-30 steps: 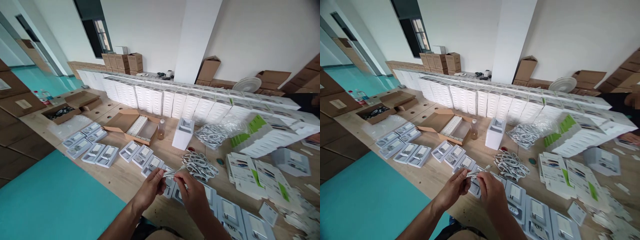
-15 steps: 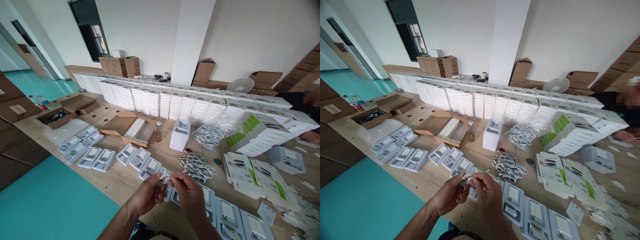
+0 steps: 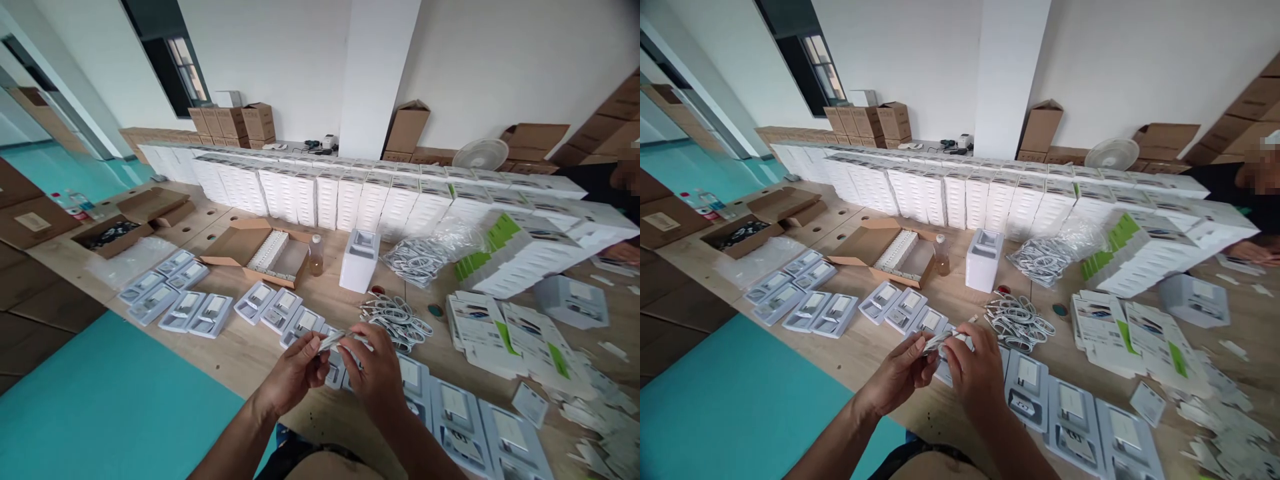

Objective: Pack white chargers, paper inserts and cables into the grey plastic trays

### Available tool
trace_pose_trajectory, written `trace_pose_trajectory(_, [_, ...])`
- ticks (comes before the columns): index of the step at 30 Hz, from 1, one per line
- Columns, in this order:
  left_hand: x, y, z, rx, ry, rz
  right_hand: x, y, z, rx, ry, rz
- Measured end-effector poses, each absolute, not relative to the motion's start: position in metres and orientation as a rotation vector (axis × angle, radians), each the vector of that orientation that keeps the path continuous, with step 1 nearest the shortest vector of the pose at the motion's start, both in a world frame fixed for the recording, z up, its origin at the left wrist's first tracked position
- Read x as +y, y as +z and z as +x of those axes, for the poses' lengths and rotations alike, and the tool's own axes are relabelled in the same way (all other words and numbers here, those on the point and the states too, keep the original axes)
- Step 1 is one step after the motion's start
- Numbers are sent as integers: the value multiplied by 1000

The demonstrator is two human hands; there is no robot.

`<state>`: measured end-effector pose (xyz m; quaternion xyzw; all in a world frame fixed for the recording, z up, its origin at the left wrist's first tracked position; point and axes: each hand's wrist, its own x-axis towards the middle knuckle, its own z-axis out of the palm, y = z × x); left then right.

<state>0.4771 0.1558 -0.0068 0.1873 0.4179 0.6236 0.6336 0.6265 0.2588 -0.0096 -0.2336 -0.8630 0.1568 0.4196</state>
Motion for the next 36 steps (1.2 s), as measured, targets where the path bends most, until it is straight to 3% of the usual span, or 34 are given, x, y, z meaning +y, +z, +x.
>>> trace_pose_trajectory(4, [149, 1, 470, 1286, 1399, 812, 278, 5, 643, -2230, 421, -618])
trace_pose_trajectory(11, [152, 5, 476, 1425, 1315, 959, 288, 12, 647, -2594, 957, -682])
trace_pose_trajectory(17, [158, -2, 482, 1403, 1105, 895, 282, 6, 647, -2613, 706, -670])
trace_pose_trajectory(21, [156, -5, 482, 1700, 1003, 1101, 283, 5, 648, -2732, 420, -663])
trace_pose_trajectory(23, [156, -7, 482, 1856, 947, 1191, 280, 6, 647, -2737, 427, -763])
trace_pose_trajectory(29, [159, -17, 494, 1915, 1007, 1137, 266, 1, 637, -2354, 1137, -959])
trace_pose_trajectory(36, [163, -30, 504, 1626, 1304, 860, 256, -24, 626, -1861, 1576, -971])
